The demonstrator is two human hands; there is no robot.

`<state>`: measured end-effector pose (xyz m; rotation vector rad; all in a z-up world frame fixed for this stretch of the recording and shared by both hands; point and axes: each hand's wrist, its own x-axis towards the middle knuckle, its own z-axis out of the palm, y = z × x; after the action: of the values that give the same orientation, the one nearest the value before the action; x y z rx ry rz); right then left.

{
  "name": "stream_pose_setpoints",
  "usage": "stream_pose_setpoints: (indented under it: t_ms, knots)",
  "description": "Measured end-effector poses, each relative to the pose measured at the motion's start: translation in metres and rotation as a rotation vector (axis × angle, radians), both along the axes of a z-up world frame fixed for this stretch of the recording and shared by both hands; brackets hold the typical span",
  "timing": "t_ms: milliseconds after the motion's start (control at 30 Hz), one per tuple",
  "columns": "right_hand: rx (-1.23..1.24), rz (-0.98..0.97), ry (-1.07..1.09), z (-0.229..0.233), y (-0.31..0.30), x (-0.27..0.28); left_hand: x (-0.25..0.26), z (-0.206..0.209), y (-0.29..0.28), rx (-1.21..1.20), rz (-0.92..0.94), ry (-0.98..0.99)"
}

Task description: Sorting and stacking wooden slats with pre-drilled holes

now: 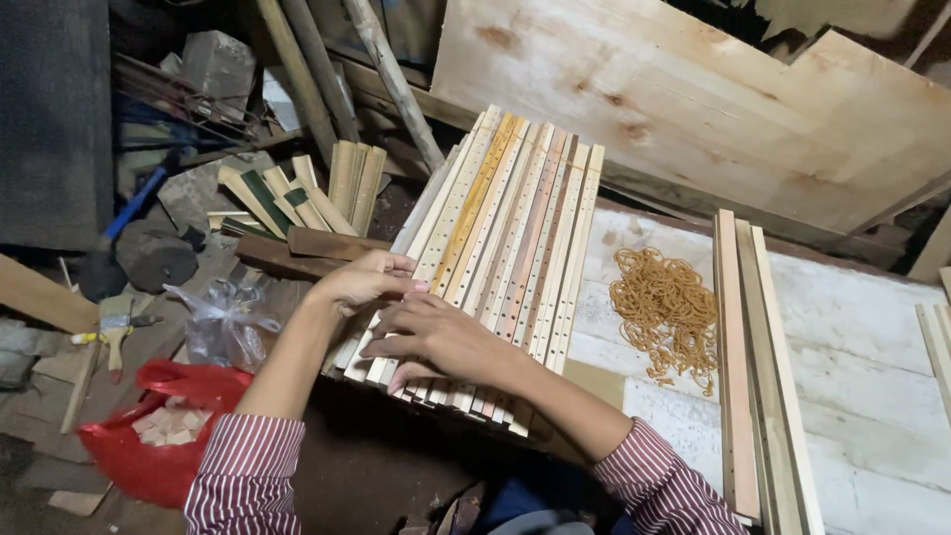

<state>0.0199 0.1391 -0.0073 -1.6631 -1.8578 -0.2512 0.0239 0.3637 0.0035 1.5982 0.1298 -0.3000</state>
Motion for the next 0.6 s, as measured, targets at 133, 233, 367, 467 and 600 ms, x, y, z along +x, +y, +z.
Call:
stream_pose_setpoints:
  t_ms: [133, 233, 367, 467, 600]
  knots:
    - [-0.016, -0.019, -0.012, -0.011, 0.01, 0.011, -0.007, 0.021, -0.007, 0.009, 0.002, 0.023]
    - [-0.026, -0.038, -0.005, -0.002, 0.013, 0.006, -0.009, 0.022, -0.004, 0.053, 0.054, 0.029]
    - [-0.056, -0.039, -0.012, 0.022, 0.011, -0.005, -0.013, 0.025, -0.006, 0.308, 0.077, -0.064]
    - [-0.089, -0.024, -0.008, 0.032, 0.011, -0.01, -0.016, 0.017, -0.005, 0.351, 0.115, -0.099]
    - [-0.126, -0.015, 0.032, 0.013, 0.014, -0.003, -0.015, 0.005, -0.005, 0.325, 0.141, -0.131]
